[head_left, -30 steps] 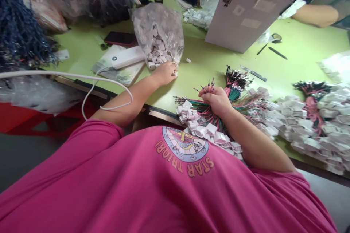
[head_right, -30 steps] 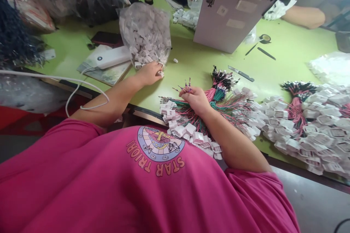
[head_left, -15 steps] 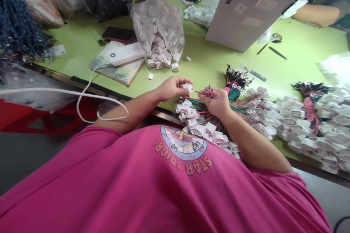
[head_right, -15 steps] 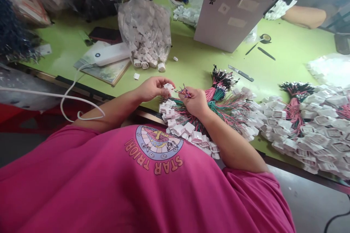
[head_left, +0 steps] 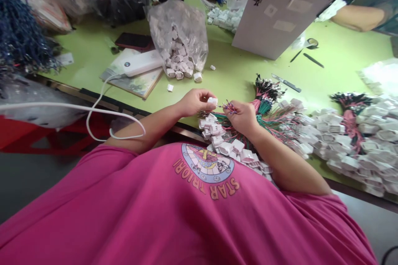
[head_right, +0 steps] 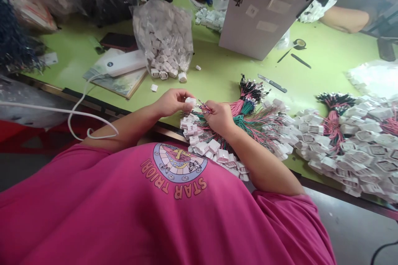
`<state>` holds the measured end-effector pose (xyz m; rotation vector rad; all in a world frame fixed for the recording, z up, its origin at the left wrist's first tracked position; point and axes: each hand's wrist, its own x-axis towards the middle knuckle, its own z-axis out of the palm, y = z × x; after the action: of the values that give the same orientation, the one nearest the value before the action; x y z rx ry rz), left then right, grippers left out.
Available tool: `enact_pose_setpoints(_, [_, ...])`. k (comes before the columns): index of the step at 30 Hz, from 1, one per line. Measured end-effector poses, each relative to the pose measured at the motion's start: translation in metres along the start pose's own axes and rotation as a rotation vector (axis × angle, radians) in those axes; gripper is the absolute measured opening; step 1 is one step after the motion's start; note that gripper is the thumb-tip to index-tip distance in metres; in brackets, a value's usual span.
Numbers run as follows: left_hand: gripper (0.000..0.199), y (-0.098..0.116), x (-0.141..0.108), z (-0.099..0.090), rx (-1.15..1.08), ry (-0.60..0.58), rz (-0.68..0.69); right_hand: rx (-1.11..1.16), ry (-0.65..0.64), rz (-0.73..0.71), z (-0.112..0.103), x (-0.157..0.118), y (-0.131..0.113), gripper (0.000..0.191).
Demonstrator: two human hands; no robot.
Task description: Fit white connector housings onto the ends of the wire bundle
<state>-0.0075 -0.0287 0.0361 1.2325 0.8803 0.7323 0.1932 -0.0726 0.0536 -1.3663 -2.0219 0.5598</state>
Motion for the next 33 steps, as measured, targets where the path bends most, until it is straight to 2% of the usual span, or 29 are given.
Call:
enact_pose_setpoints(8, [0.044, 0.004, 0.002, 0.003, 0.285, 0.034, 0.101, 0.05, -0.036, 0.022, 0.003, 0.0, 0.004, 0.022])
enact_pose_setpoints(13, [0.042, 0.008, 0.003, 0.004, 0.361, 0.033, 0.134, 0.073, -0.056, 0.045, 0.005, 0.001, 0.004, 0.02])
enact_pose_setpoints(18, [0.036, 0.012, 0.001, 0.005, 0.532, 0.068, 0.188, 0.156, -0.064, 0.123, 0.004, 0.003, 0.004, 0.017])
enact_pose_setpoints(23, [0.042, 0.003, 0.004, 0.009, 0.476, 0.014, 0.196, 0.154, -0.088, 0.145, 0.007, 0.004, 0.005, 0.023])
enact_pose_setpoints(27, [0.045, 0.001, 0.008, 0.011, 0.499, 0.016, 0.209, 0.152, -0.095, 0.178, 0.008, 0.004, 0.005, 0.026])
enact_pose_setpoints(31, [0.042, 0.013, 0.0, 0.008, 0.602, 0.028, 0.249, 0.326, -0.199, 0.245, -0.004, 0.012, 0.006, 0.024])
enact_pose_setpoints(33, [0.04, 0.019, -0.01, 0.007, 0.646, -0.034, 0.267, 0.437, -0.253, 0.307, -0.012, 0.021, 0.007, 0.025])
